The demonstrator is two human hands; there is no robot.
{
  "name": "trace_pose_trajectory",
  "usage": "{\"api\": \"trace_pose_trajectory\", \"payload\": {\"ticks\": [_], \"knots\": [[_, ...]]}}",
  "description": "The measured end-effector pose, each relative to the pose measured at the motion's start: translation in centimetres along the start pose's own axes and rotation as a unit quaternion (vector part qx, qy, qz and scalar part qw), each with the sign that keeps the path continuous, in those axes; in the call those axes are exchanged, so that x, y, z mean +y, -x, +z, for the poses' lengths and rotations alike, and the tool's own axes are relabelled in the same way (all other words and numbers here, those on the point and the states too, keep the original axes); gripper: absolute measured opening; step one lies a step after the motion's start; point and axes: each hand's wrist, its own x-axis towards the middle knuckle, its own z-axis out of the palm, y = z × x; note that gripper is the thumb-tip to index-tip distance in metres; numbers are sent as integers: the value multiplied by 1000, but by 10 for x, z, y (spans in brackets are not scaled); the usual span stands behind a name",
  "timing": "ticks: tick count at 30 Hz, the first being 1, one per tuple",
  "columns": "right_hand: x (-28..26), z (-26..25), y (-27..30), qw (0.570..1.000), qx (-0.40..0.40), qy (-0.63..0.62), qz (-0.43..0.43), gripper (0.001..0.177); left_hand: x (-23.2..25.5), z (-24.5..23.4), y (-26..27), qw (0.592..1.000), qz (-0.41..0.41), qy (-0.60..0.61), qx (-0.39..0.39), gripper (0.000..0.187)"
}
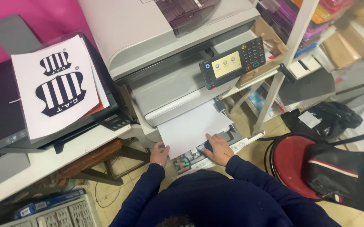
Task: The person repeatedly picks up sheets of white paper from a table and places them into the paper tray of a printer. The person moves back and forth between the table and the printer multiple times to load the paper.
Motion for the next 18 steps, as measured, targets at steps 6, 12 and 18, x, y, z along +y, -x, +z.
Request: {"api": "trace_pose_trajectory", "payload": {"ticks": [6,12,18], "knots": [[24,11,-23,998,-33,25,-36,75,24,7,37,946,185,-256,72,51],[16,-17,-26,993,-109,44,-24,79,54,28,57,854,246,-459,-26,65],[61,-11,-39,994,-49,12,-98,45,70,37,49,815,162,-540,-133,70]]}}
